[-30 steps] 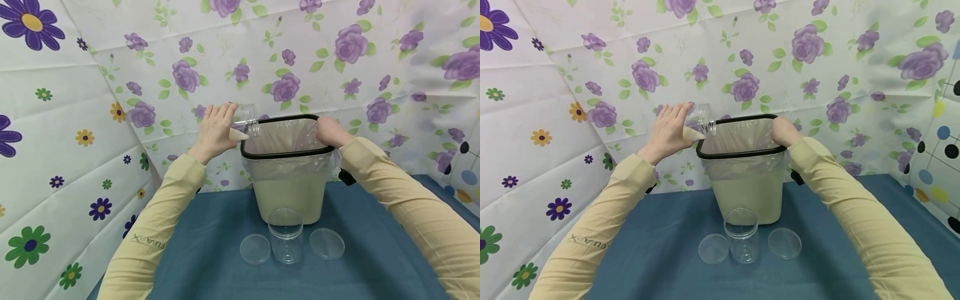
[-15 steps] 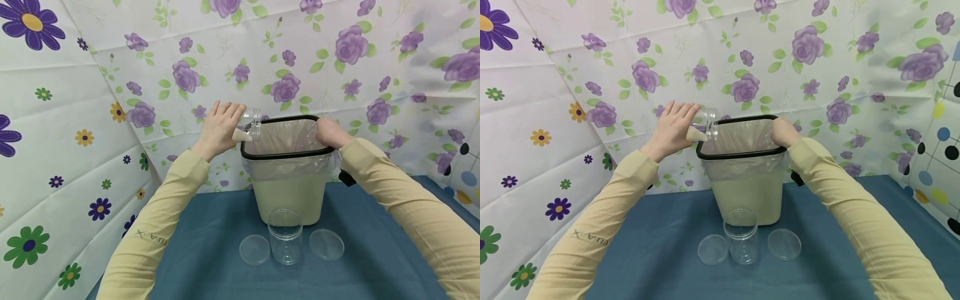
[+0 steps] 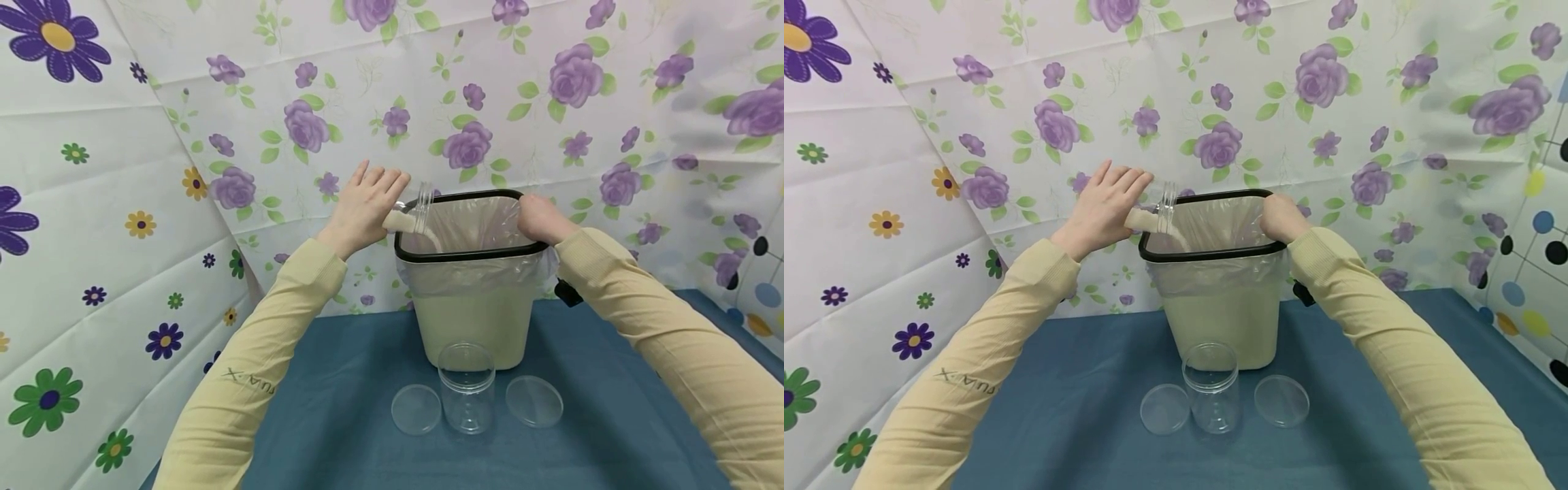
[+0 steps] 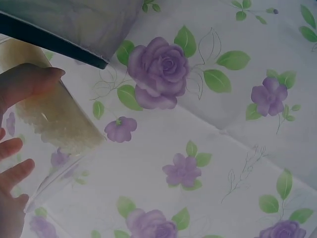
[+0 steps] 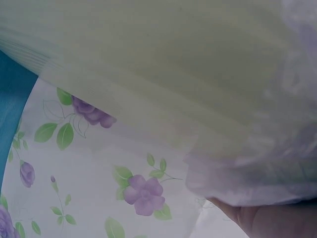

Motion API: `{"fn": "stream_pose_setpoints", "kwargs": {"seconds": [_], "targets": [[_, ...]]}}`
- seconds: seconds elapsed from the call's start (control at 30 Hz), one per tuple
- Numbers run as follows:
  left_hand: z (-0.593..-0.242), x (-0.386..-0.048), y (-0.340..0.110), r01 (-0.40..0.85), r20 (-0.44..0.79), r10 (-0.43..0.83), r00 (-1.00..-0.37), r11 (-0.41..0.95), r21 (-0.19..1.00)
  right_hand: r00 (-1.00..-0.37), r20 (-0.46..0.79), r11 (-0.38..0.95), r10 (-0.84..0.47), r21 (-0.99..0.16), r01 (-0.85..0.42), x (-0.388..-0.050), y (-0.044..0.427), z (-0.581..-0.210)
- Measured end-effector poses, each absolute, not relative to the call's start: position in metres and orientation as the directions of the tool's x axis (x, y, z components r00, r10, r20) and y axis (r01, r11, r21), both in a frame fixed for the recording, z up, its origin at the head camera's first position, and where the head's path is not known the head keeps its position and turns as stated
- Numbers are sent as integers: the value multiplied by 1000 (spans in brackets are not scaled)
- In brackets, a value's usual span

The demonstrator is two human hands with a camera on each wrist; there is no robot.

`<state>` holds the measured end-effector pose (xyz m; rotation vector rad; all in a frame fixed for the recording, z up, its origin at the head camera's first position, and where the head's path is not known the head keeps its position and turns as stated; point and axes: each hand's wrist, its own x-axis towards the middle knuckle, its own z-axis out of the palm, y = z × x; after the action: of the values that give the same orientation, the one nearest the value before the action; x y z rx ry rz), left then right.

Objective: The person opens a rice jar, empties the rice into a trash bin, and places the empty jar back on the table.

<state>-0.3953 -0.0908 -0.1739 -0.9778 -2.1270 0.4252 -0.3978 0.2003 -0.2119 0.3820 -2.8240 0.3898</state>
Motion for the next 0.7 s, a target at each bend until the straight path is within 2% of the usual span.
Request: {"fn": "stream_pose_setpoints", "kwargs": {"seconds": [0.4,0.7], "targets": [[-168,-394,-87,513,435,799,-414,600,-614,-937,281,937,-206,-219,-271,-398,200,-211],[-164,-394,-83,506,414,832,-369,553,-662,-935,284,935,-211,-219,-277,-398,200,-211]]}}
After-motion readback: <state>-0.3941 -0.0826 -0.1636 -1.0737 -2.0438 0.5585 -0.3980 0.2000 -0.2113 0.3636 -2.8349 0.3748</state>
